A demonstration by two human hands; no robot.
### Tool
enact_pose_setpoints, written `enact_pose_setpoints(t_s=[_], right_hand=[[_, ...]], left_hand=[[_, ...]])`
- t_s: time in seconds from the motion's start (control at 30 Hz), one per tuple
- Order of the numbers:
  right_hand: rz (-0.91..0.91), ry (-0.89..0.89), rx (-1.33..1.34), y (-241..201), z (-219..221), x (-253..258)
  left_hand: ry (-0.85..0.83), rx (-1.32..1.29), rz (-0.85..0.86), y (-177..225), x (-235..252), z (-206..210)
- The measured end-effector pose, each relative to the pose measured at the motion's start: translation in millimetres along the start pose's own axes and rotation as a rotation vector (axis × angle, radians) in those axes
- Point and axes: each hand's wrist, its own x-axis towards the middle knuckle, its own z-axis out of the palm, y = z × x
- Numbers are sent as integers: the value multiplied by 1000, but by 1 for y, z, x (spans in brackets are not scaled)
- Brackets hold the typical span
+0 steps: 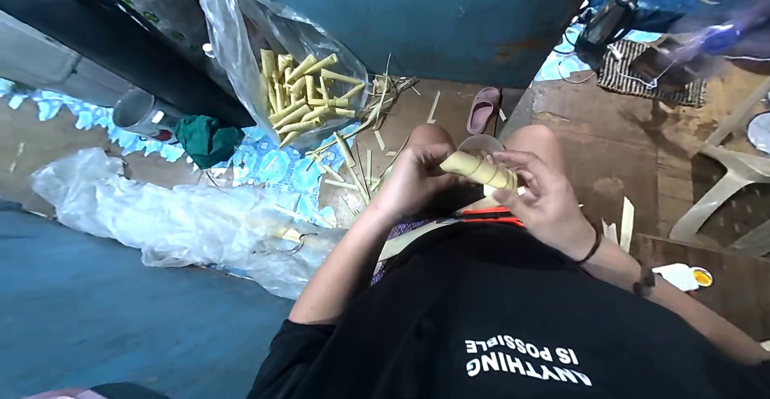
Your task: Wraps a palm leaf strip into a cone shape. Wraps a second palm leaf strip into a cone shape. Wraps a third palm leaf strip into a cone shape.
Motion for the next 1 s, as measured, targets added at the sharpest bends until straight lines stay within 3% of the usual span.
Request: enact_pose_setpoints(t_s=[0.03,0.07,0.13,0.17,0.2,0.3,0.33,0.43,0.47,0.5,0.6,0.63,0.77,0.8,0.9,0.93,1.0], right_hand=[[-69,13,-59,3,0,-1],[-3,-1,21,2,-1,-1],[323,-35,425,-6,-4,2],[396,-31,514,-7,-5,3],[348,-15,443,-7,-4,2],[-107,52,-111,5,-1,-5],[-121,51,-115,7,-1,-6],[297,-8,434,-1,-4,-4],[350,-1,503,-3,-4,-4],[287,16,419,-1,-4,-6],[-157,99,-149,13,0,-12],[-167,103,-150,15,0,-13],[395,8,578,2,-7,-11],[359,9,527,3,-8,-12],[-103,88,-99,17,-5,-20],[-126,91,-123,18,-5,-20],[183,21,260,10,-9,-19]], left_hand=[[3,15,-9,1,0,-1],[0,23,-7,2,1,-2],[-7,33,13,3,1,-3],[-9,35,23,3,1,-3],[-9,35,32,2,1,-3],[-7,48,17,1,3,-7],[-11,52,12,2,3,-8],[-39,66,21,3,3,-10],[-44,70,28,2,3,-11],[-42,69,29,2,4,-11],[-33,61,15,1,5,-13],[-37,54,11,1,6,-13],[-67,36,30,1,5,-15],[-69,28,35,0,5,-15],[-57,31,29,0,6,-18],[-56,28,24,0,6,-19],[-70,14,15,1,6,-20]])
